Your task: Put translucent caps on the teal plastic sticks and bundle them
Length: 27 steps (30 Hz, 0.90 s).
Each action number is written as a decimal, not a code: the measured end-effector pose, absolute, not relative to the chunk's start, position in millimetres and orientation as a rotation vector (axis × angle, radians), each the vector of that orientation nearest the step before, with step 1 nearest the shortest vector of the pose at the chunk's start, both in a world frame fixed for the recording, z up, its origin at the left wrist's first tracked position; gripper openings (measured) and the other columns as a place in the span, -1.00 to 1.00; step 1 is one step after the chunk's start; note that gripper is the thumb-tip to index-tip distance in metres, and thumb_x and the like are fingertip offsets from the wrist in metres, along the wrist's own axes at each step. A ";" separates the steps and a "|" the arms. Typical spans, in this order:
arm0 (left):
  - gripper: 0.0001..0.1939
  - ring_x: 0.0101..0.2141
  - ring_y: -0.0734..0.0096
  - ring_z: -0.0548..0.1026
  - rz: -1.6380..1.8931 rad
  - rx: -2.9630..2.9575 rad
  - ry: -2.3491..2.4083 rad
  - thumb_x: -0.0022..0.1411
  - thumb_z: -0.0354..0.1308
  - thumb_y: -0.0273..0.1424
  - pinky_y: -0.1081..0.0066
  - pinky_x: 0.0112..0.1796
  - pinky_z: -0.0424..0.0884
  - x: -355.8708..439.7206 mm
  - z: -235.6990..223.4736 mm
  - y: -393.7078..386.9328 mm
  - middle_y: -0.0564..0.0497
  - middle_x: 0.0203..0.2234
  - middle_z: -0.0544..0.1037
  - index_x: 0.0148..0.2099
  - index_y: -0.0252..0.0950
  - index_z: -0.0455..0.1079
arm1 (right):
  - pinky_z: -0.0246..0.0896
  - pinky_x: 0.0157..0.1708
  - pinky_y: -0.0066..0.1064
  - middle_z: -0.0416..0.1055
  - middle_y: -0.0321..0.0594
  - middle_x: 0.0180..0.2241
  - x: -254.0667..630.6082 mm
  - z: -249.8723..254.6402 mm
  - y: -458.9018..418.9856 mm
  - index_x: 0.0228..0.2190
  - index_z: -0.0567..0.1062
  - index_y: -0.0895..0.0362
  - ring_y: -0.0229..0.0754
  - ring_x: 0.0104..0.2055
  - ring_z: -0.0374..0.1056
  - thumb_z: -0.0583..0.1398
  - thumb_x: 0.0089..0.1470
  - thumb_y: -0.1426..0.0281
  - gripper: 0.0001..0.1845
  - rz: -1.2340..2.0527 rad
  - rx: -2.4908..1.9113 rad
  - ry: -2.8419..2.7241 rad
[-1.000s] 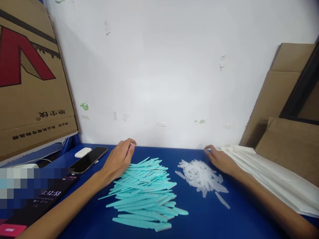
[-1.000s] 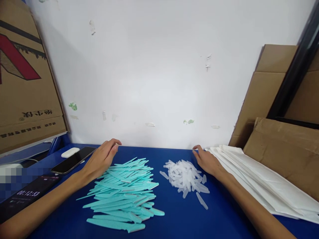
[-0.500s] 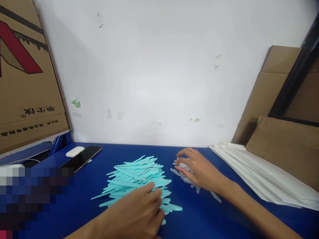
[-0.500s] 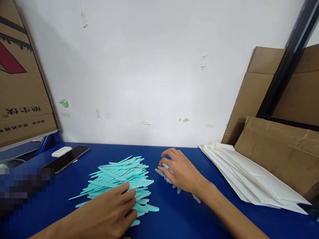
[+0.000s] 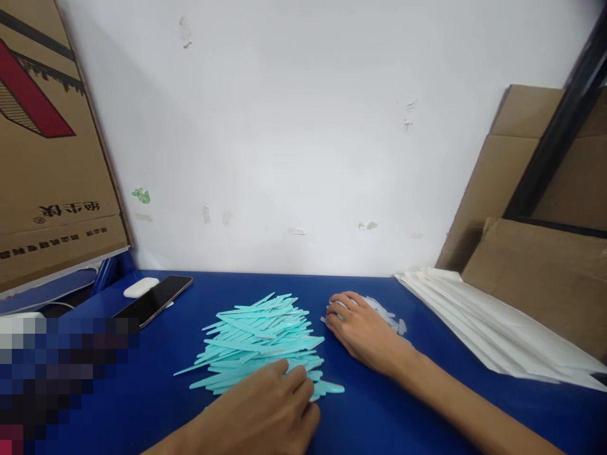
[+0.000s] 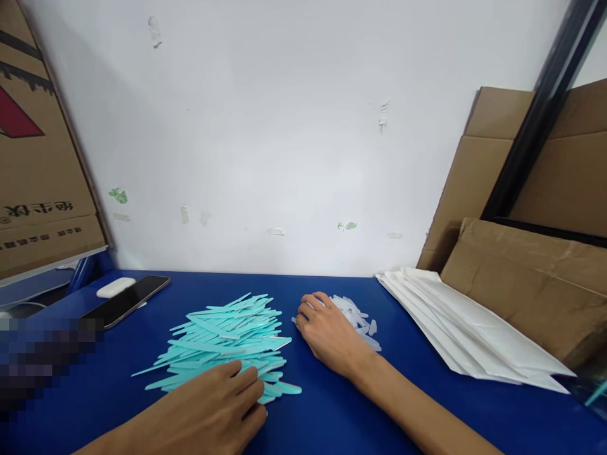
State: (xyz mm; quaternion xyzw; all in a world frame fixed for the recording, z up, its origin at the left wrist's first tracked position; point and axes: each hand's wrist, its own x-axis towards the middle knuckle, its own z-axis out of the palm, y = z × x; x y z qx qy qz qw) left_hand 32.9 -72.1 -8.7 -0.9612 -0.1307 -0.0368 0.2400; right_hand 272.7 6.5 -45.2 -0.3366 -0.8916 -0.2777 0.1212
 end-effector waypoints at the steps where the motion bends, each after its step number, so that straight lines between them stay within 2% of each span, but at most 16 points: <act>1: -0.80 -0.50 0.29 0.32 -0.094 -2.635 -0.368 0.34 0.21 -0.36 0.27 -0.51 0.15 32.8 -9.4 -72.1 -0.01 -0.52 0.43 -0.37 -0.28 0.38 | 0.19 0.05 -0.10 0.54 -0.12 -0.24 272.5 -45.8 6.8 -0.28 0.55 0.16 0.00 0.01 0.36 0.17 0.28 0.50 -0.86 -0.827 -0.980 -2.600; 9: -0.83 -0.47 0.26 0.36 -0.049 -2.612 -0.461 0.30 0.23 -0.39 0.24 -0.57 0.04 30.4 -10.7 -75.1 -0.02 -0.50 0.43 -0.36 -0.28 0.37 | 0.16 0.09 -0.07 0.55 -0.14 -0.24 271.1 -41.4 3.3 -0.23 0.52 0.12 -0.04 -0.06 0.42 0.15 0.31 0.44 -0.87 -0.756 -0.957 -2.496; 17: -0.81 -0.45 0.26 0.37 -0.111 -2.630 -0.394 0.34 0.18 -0.38 0.27 -0.57 0.09 29.9 -15.4 -69.9 -0.02 -0.50 0.42 -0.36 -0.30 0.38 | 0.15 0.17 -0.12 0.62 -0.22 -0.24 271.7 -39.2 2.3 -0.19 0.46 0.12 -0.13 -0.03 0.50 0.10 0.36 0.46 -0.87 -0.623 -0.805 -2.374; 22: -0.82 -0.46 0.29 0.35 -0.152 -2.642 -0.395 0.37 0.15 -0.41 0.28 -0.58 0.06 31.1 -18.8 -72.1 0.00 -0.49 0.41 -0.34 -0.28 0.33 | 0.19 0.15 -0.13 0.62 -0.24 -0.25 271.7 -35.9 0.0 -0.20 0.43 0.10 -0.17 -0.11 0.53 0.09 0.35 0.48 -0.88 -0.603 -0.773 -2.362; 27: -0.83 -0.45 0.30 0.37 -0.192 -2.654 -0.421 0.34 0.21 -0.40 0.27 -0.60 0.01 34.2 -30.3 -70.0 0.03 -0.48 0.42 -0.30 -0.27 0.30 | 0.15 0.16 -0.13 0.61 -0.25 -0.24 272.0 -36.0 -1.9 -0.21 0.43 0.11 -0.20 -0.19 0.52 0.11 0.35 0.47 -0.91 -0.563 -0.770 -2.388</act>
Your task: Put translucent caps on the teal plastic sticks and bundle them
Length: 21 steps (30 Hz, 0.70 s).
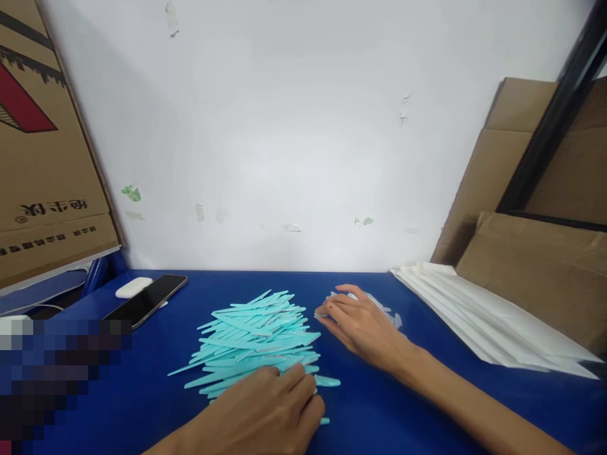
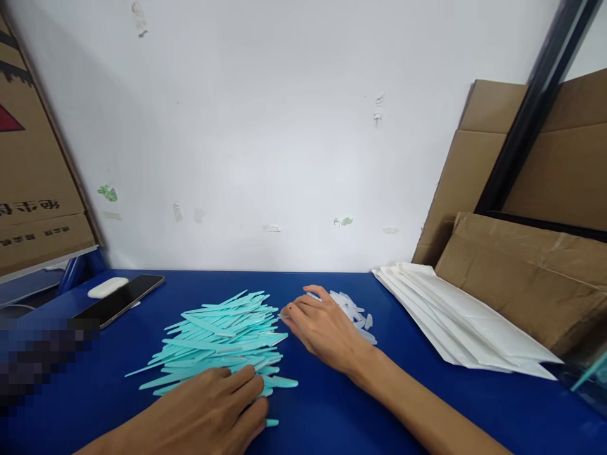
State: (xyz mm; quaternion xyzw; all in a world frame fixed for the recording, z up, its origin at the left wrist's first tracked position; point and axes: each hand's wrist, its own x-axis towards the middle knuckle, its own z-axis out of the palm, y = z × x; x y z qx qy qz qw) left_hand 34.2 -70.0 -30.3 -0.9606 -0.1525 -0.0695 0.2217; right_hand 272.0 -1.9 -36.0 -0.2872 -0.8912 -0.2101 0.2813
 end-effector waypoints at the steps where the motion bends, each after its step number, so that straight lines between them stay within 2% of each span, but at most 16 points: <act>1: -0.84 -0.44 0.30 0.38 -0.196 -2.651 -0.427 0.35 0.21 -0.40 0.27 -0.60 0.00 34.7 -32.5 -69.3 0.03 -0.47 0.42 -0.29 -0.27 0.30 | 0.14 0.16 -0.13 0.61 -0.26 -0.25 272.0 -36.1 -2.2 -0.21 0.43 0.11 -0.21 -0.20 0.52 0.11 0.36 0.46 -0.91 -0.561 -0.765 -2.392; 4: -0.81 -0.41 0.28 0.42 -0.213 -2.663 -0.452 0.38 0.19 -0.31 0.26 -0.60 0.00 35.6 -34.4 -68.7 0.03 -0.45 0.46 -0.27 -0.28 0.33 | 0.13 0.16 -0.14 0.61 -0.25 -0.27 271.4 -35.5 -3.6 -0.21 0.45 0.11 -0.21 -0.22 0.51 0.11 0.36 0.44 -0.90 -0.571 -0.753 -2.394; 10: -0.73 -0.36 0.25 0.46 -0.133 -2.777 -0.521 0.31 0.23 -0.15 0.28 -0.55 0.15 35.2 -20.7 -74.7 -0.01 -0.39 0.52 -0.27 -0.25 0.35 | 0.12 0.16 -0.14 0.60 -0.22 -0.31 270.1 -34.2 -5.6 -0.20 0.47 0.12 -0.19 -0.25 0.50 0.09 0.37 0.43 -0.86 -0.582 -0.790 -2.432; 16: -0.88 -0.30 0.19 0.47 -0.089 -2.765 -0.566 0.31 0.22 -0.33 0.26 -0.52 0.21 34.0 -16.8 -77.4 -0.04 -0.37 0.51 -0.22 -0.26 0.40 | 0.10 0.18 -0.14 0.59 -0.23 -0.32 271.8 -36.5 -5.0 -0.21 0.47 0.11 -0.21 -0.27 0.49 0.08 0.37 0.45 -0.84 -0.597 -0.799 -2.455; 21: -0.86 -0.23 0.16 0.47 -0.062 -2.789 -0.658 0.32 0.20 -0.33 0.28 -0.44 0.31 34.9 -11.3 -79.4 -0.08 -0.26 0.53 -0.14 -0.29 0.42 | 0.09 0.18 -0.14 0.59 -0.25 -0.31 272.6 -38.5 -4.5 -0.20 0.46 0.10 -0.20 -0.24 0.49 0.10 0.35 0.49 -0.87 -0.594 -0.785 -2.466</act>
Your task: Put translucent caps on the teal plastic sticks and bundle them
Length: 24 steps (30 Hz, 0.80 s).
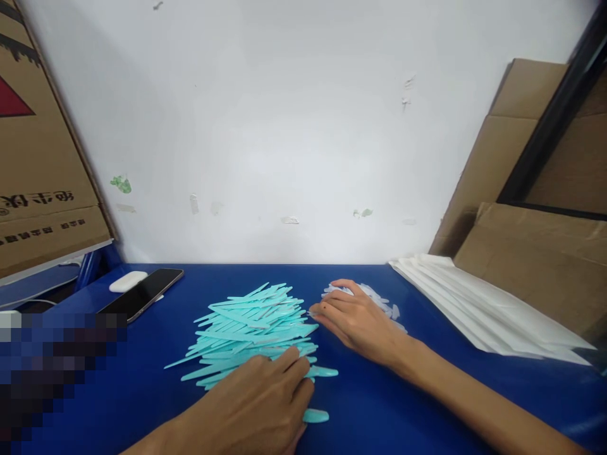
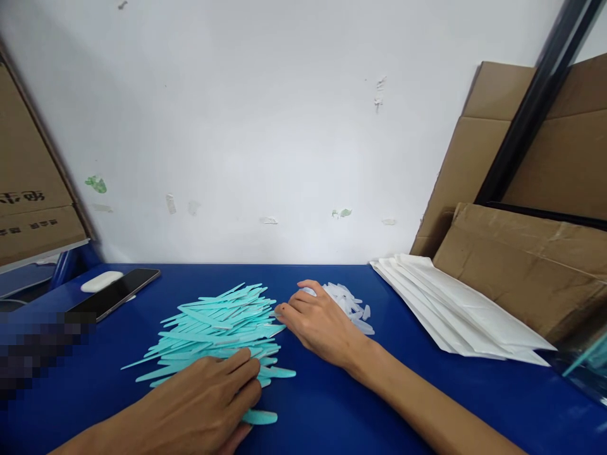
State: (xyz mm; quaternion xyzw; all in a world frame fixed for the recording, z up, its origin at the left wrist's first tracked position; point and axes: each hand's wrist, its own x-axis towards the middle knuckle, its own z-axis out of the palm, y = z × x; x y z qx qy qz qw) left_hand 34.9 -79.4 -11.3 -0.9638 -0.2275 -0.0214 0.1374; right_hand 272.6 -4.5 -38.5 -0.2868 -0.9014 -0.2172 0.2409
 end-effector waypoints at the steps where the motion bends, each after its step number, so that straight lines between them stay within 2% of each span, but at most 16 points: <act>1: -0.87 -0.21 0.17 0.47 -0.038 -2.797 -0.683 0.34 0.18 -0.34 0.29 -0.41 0.33 35.0 -10.3 -80.1 -0.08 -0.23 0.53 -0.12 -0.28 0.42 | 0.09 0.18 -0.13 0.59 -0.25 -0.31 272.6 -38.7 -4.3 -0.20 0.46 0.11 -0.20 -0.24 0.49 0.10 0.35 0.49 -0.87 -0.592 -0.778 -2.466; 9: -0.85 -0.12 0.16 0.46 -0.036 -2.831 -0.797 0.33 0.15 -0.39 0.33 -0.25 0.41 33.9 -12.4 -82.9 -0.10 -0.16 0.51 -0.07 -0.30 0.38 | 0.09 0.17 -0.12 0.58 -0.23 -0.32 273.1 -38.1 -3.9 -0.20 0.46 0.13 -0.19 -0.24 0.48 0.10 0.36 0.46 -0.88 -0.560 -0.778 -2.466; 18: -0.91 -0.23 0.19 0.50 0.079 -2.837 -0.769 0.33 0.11 -0.42 0.29 -0.39 0.43 39.2 -9.6 -80.5 -0.04 -0.24 0.53 -0.13 -0.27 0.40 | 0.12 0.15 -0.12 0.56 -0.24 -0.37 271.1 -37.2 -6.4 -0.22 0.47 0.13 -0.20 -0.29 0.47 0.08 0.38 0.44 -0.83 -0.538 -0.769 -2.470; 24: -0.95 -0.25 0.21 0.50 -0.026 -2.780 -0.753 0.31 0.15 -0.44 0.30 -0.42 0.42 37.6 -13.3 -79.7 -0.01 -0.28 0.52 -0.17 -0.27 0.38 | 0.14 0.14 -0.12 0.57 -0.23 -0.35 270.7 -36.4 -6.8 -0.22 0.48 0.13 -0.20 -0.28 0.47 0.07 0.38 0.45 -0.82 -0.549 -0.753 -2.465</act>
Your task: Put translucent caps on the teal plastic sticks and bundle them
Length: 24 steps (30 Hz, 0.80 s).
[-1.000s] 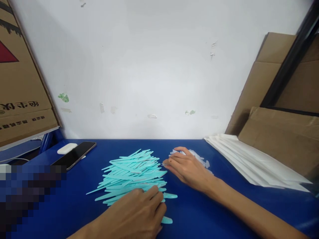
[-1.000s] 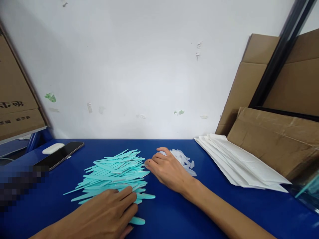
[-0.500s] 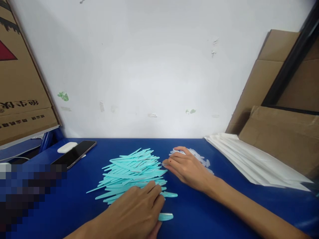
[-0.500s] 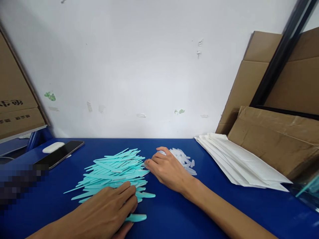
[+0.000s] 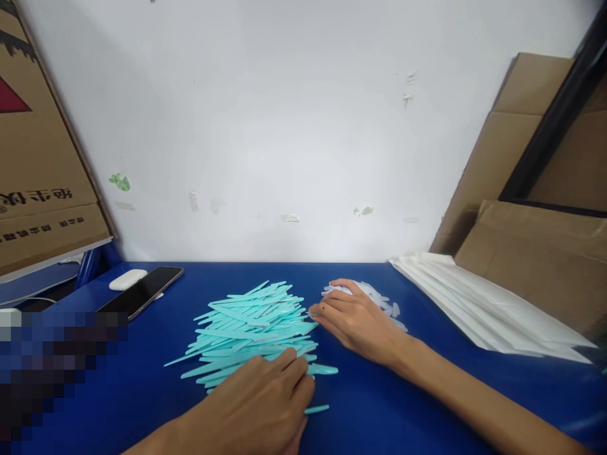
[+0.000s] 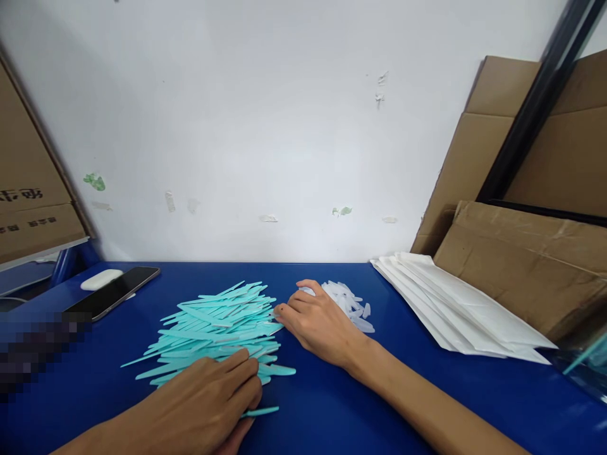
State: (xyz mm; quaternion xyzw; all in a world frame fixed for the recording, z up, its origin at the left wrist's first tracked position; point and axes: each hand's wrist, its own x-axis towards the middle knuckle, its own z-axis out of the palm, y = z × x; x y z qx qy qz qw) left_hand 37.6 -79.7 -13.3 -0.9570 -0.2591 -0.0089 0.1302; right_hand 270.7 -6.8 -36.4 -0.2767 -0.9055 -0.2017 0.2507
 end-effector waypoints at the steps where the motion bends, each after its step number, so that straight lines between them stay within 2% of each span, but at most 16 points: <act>1: -0.96 -0.26 0.22 0.49 -0.049 -2.776 -0.732 0.31 0.15 -0.44 0.30 -0.43 0.41 37.0 -14.2 -79.7 -0.01 -0.29 0.52 -0.18 -0.27 0.38 | 0.14 0.14 -0.11 0.57 -0.22 -0.35 270.9 -36.3 -6.6 -0.22 0.48 0.14 -0.19 -0.28 0.47 0.08 0.37 0.45 -0.83 -0.553 -0.751 -2.461; 7: -0.95 -0.37 0.27 0.46 -0.394 -2.754 -0.629 0.34 0.14 -0.46 0.33 -0.49 0.33 33.6 -22.3 -75.8 0.04 -0.44 0.48 -0.24 -0.28 0.35 | 0.14 0.14 -0.12 0.58 -0.22 -0.33 271.4 -34.7 -7.1 -0.17 0.49 0.16 -0.20 -0.28 0.48 0.11 0.35 0.46 -0.86 -0.536 -0.738 -2.415; 13: -0.94 -0.42 0.31 0.40 -0.819 -2.565 -0.535 0.41 0.07 -0.50 0.34 -0.43 0.30 31.8 -28.2 -63.9 0.03 -0.42 0.48 -0.10 -0.32 0.36 | 0.14 0.12 -0.11 0.58 -0.23 -0.30 269.3 -29.1 -11.3 -0.15 0.48 0.14 -0.19 -0.27 0.48 0.11 0.36 0.43 -0.87 -0.463 -0.768 -2.366; 19: -0.57 -0.55 0.42 0.35 -0.739 -2.341 -0.775 0.33 -0.17 -0.71 0.43 -0.54 0.16 15.4 -28.8 -37.5 0.05 -0.34 0.50 0.05 -0.20 0.32 | 0.13 0.13 -0.10 0.60 -0.25 -0.22 272.6 -28.0 -9.4 -0.16 0.44 0.14 -0.20 -0.25 0.50 0.09 0.37 0.47 -0.88 -0.405 -0.779 -2.334; 21: -0.63 -0.57 0.43 0.37 -0.744 -2.276 -0.825 0.36 -0.14 -0.67 0.45 -0.57 0.14 10.7 -28.2 -28.9 0.06 -0.34 0.51 0.04 -0.20 0.32 | 0.13 0.12 -0.10 0.60 -0.25 -0.22 273.5 -29.2 -8.0 -0.15 0.44 0.13 -0.20 -0.25 0.51 0.10 0.36 0.48 -0.89 -0.406 -0.774 -2.331; 24: -0.79 -0.50 0.38 0.46 -0.780 -2.240 -0.839 0.44 -0.07 -0.53 0.44 -0.55 0.23 8.6 -28.0 -20.8 0.04 -0.35 0.51 0.02 -0.25 0.33 | 0.15 0.11 -0.11 0.60 -0.24 -0.23 273.3 -30.3 -7.6 -0.12 0.44 0.13 -0.20 -0.25 0.51 0.10 0.36 0.48 -0.87 -0.412 -0.767 -2.339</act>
